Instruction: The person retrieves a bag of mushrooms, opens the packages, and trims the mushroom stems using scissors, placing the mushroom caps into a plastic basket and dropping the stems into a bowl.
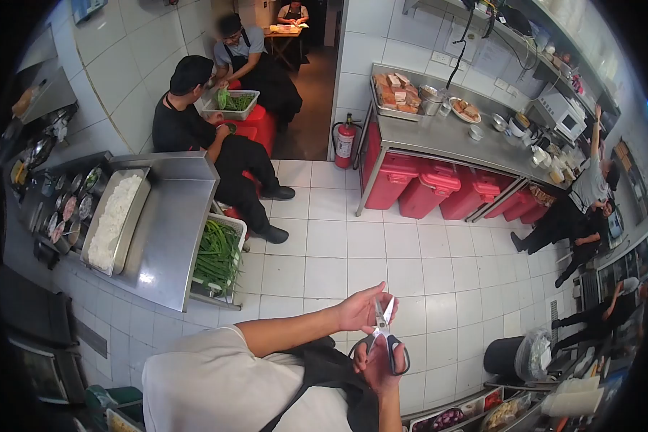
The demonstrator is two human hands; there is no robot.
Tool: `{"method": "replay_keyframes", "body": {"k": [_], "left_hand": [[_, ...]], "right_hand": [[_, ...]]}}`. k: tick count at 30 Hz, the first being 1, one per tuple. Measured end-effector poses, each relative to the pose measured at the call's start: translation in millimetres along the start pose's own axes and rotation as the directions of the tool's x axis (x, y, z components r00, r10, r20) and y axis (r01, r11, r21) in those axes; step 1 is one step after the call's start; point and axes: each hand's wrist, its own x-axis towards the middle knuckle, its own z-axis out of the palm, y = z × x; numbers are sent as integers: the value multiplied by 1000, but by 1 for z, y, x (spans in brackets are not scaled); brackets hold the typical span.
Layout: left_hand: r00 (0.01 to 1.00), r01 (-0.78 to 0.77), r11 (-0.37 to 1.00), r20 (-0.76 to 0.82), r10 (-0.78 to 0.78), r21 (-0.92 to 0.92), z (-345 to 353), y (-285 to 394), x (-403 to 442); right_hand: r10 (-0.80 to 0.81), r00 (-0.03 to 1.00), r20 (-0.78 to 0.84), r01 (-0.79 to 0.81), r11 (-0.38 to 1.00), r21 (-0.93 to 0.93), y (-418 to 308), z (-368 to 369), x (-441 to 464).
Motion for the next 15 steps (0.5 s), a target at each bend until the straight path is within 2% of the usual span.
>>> {"method": "replay_keyframes", "body": {"k": [1,3,4,6,7,8,9,10,15], "left_hand": [[990,-46,992,-130,61,120,-8,-5,4],[916,-77,926,-342,212,368,-18,-12,13],[865,-73,835,-382,326,545,-10,-12,11],[872,-115,706,-269,408,698,-1,-15,12],[893,-123,642,-197,404,757,6,-21,12],[906,-119,616,-169,389,779,14,-26,13],[921,-118,591,-135,367,798,23,-27,16],[933,-71,617,-166,319,784,30,-30,20],[964,80,788,-247,93,610,18,-34,41]], "right_hand": [[-63,993,-104,40,976,-213,1,-1,1],[-260,930,-260,51,792,-609,-1,-4,2],[-389,855,-342,25,691,-722,3,-11,0],[-517,783,-346,-138,399,-907,-5,-7,-2],[-586,719,-373,-267,262,-927,-8,-4,-9],[-681,657,-324,-272,187,-944,-6,-7,-14],[-733,631,-254,-273,96,-957,-2,-18,-17],[-746,618,-248,-318,52,-947,-7,-12,-22],[-813,531,-239,-410,1,-912,-8,-10,-41]]}}
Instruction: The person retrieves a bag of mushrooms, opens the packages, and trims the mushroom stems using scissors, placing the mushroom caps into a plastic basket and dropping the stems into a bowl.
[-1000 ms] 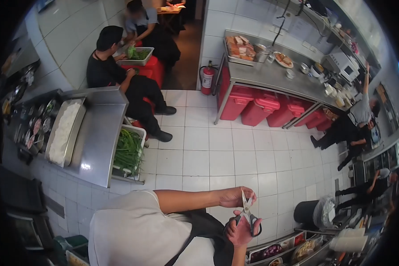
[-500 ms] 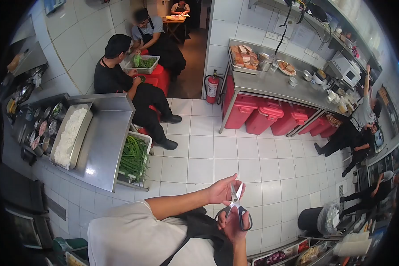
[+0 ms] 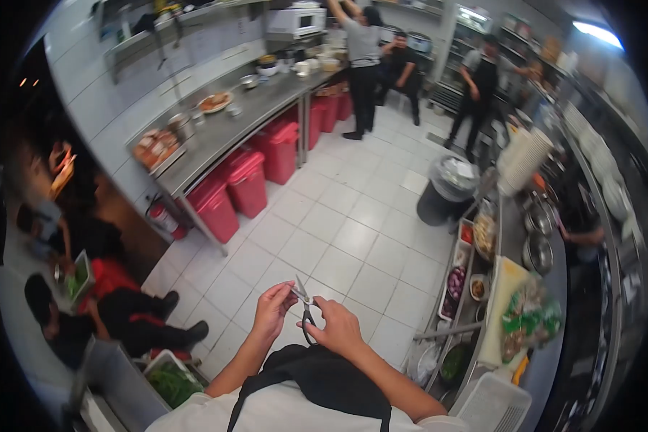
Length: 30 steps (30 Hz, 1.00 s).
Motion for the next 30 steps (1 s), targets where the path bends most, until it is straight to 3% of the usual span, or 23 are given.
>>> {"method": "replay_keyframes", "body": {"k": [4,7,9,13,16,25,30], "left_hand": [[989,112,992,100,-107,-49,9,-14,21],[974,162,984,170,-149,-68,18,-25,33],[959,189,973,238,-154,-131,31,-30,35],[913,346,932,267,-308,-109,70,-20,29],[863,356,929,419,-284,-104,55,-45,46],[839,340,939,470,-275,-57,46,-51,55],[841,342,940,451,-299,-14,47,-50,55]], "right_hand": [[-72,981,-179,54,993,-107,20,-10,-9],[-33,972,-233,-3,988,-151,22,-23,-14],[37,974,-224,-60,993,-100,25,-25,-20],[83,982,-171,-85,996,-6,23,-32,-27],[156,977,-143,-151,987,46,21,-37,-30],[231,961,-151,-203,962,181,31,-32,-35],[325,944,-52,-296,906,303,27,-38,-36]]}}
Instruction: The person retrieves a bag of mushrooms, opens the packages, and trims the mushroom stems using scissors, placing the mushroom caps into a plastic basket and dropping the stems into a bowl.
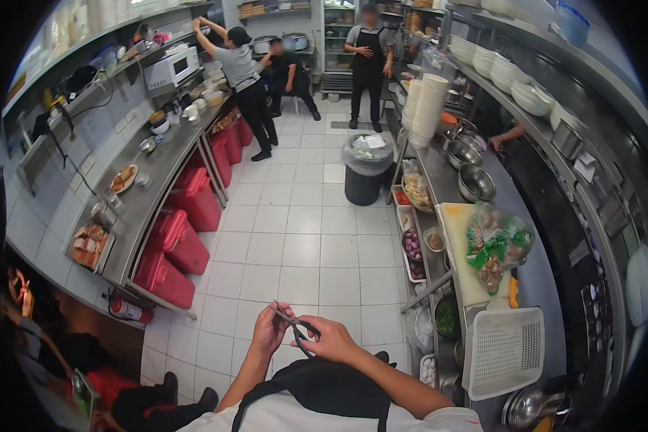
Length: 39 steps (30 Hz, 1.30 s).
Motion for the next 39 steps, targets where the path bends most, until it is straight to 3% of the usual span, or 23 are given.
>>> {"method": "replay_keyframes", "body": {"k": [4,8,12,13,15,18,22,26,31,33,34,37,39], "left_hand": [[998,32,999,47,-34,29,-1,-8,12],[995,81,994,55,-85,69,24,-15,30],[987,119,989,98,-127,90,38,-38,54],[982,140,985,111,-150,98,43,-43,61],[972,182,977,129,-195,110,53,-56,73],[955,245,966,155,-254,79,93,-68,88],[918,305,952,255,-303,32,119,-99,118],[864,383,924,351,-362,11,161,-130,150],[782,453,886,433,-447,97,199,-194,181],[753,471,871,451,-480,141,199,-228,193],[753,507,844,386,-533,176,204,-240,194],[653,615,744,362,-666,260,224,-261,192],[622,623,718,361,-695,310,233,-270,198]], "right_hand": [[106,993,54,-112,987,118,9,-6,-5],[150,989,4,-143,939,314,44,-13,-9],[174,983,54,-182,930,318,58,-46,-13],[157,987,36,-158,901,404,68,-49,-14],[124,992,2,-103,819,564,95,-51,-19],[280,948,154,-279,494,823,104,-87,-28],[223,963,153,-226,352,908,109,-136,-39],[203,977,67,-139,361,922,129,-178,-53],[312,949,-47,-93,419,903,162,-222,-89],[374,918,-130,-68,472,879,169,-233,-107],[393,900,-189,-20,471,882,175,-236,-115],[456,822,-341,104,468,878,185,-248,-141],[505,726,-467,106,589,801,190,-254,-155]]}}
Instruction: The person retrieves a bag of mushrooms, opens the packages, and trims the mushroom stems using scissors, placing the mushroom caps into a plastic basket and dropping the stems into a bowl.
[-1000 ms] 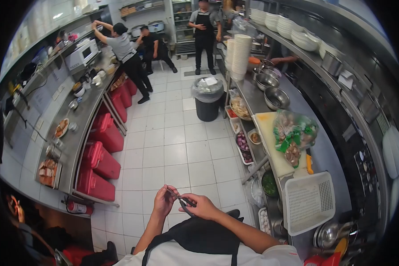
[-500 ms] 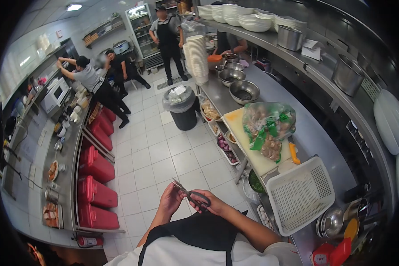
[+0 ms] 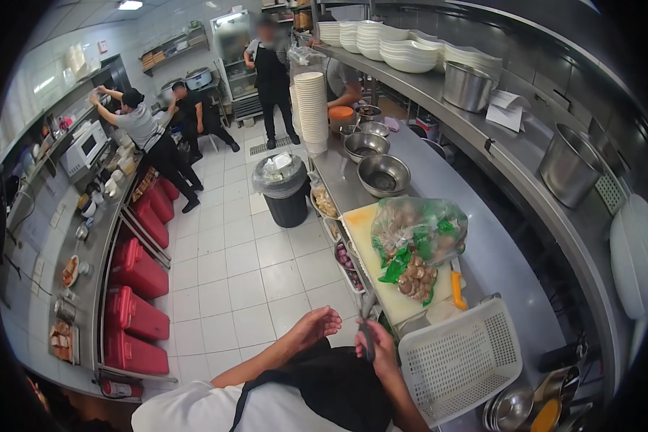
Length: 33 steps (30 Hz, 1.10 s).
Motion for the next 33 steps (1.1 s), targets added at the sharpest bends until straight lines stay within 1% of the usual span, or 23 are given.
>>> {"method": "replay_keyframes", "body": {"k": [1,2,4,5,6,7,9,10,11,13,14,16,17,18,20,22,23,25,26,28,29,31,33], "left_hand": [[1000,27,999,6,-27,22,2,0,5],[999,37,999,-12,-37,34,4,3,12],[999,43,998,-17,-43,34,-3,6,29],[997,75,997,-18,-74,35,-2,4,38],[998,50,989,-37,-45,136,4,7,43],[999,17,973,-39,-8,231,12,12,51],[997,0,900,-75,37,436,32,21,65],[996,-5,853,-76,52,522,28,20,79],[993,-81,798,-23,117,597,29,16,93],[961,-239,654,80,263,718,31,17,112],[923,-303,481,128,362,823,41,19,118],[822,-393,157,269,501,906,67,26,130],[807,-369,90,271,525,925,78,27,137],[683,-418,-138,411,604,898,81,27,147],[606,-398,-228,441,662,889,92,28,158],[815,-228,-142,269,514,963,94,25,169],[896,-135,-108,168,412,985,93,21,173],[940,-116,-120,147,307,986,88,16,183],[958,-110,-125,139,251,986,85,13,190],[936,-172,-181,218,277,968,78,6,203],[923,-202,-210,258,287,957,79,6,204],[837,-288,-178,338,431,941,86,7,202],[755,-352,-131,364,545,927,96,14,198]], "right_hand": [[-47,996,-73,44,998,-52,-5,-4,-2],[-88,987,-134,87,996,-8,-12,-4,-5],[-164,956,-244,141,984,-108,-17,-16,-4],[-195,929,-315,138,971,-193,-23,-22,-2],[-289,884,-367,123,902,-413,-4,-55,7],[-357,840,-408,174,890,-421,-26,-55,9],[-473,685,-555,-17,750,-661,-57,-77,14],[-544,615,-571,-117,653,-748,-77,-88,20],[-572,583,-577,-216,575,-789,-90,-101,29],[-629,542,-557,-391,398,-830,-104,-134,52],[-583,579,-571,-455,350,-819,-100,-154,64],[-507,644,-573,-521,257,-814,-89,-185,94],[-477,671,-567,-535,219,-816,-86,-192,108],[-461,685,-564,-537,205,-818,-79,-192,117],[-423,701,-574,-556,178,-812,-62,-194,134],[-375,715,-591,-604,96,-791,-37,-209,147],[-383,727,-570,-589,79,-804,-27,-215,150],[-400,741,-539,-569,50,-821,-16,-224,153],[-415,764,-493,-543,-1,-840,-16,-227,155],[-436,805,-402,-489,-104,-866,-18,-232,152],[-457,793,-404,-500,-109,-859,-28,-224,149],[-497,768,-404,-520,-115,-846,-45,-212,145],[-653,722,-229,-456,-200,-867,-50,-223,138]]}}
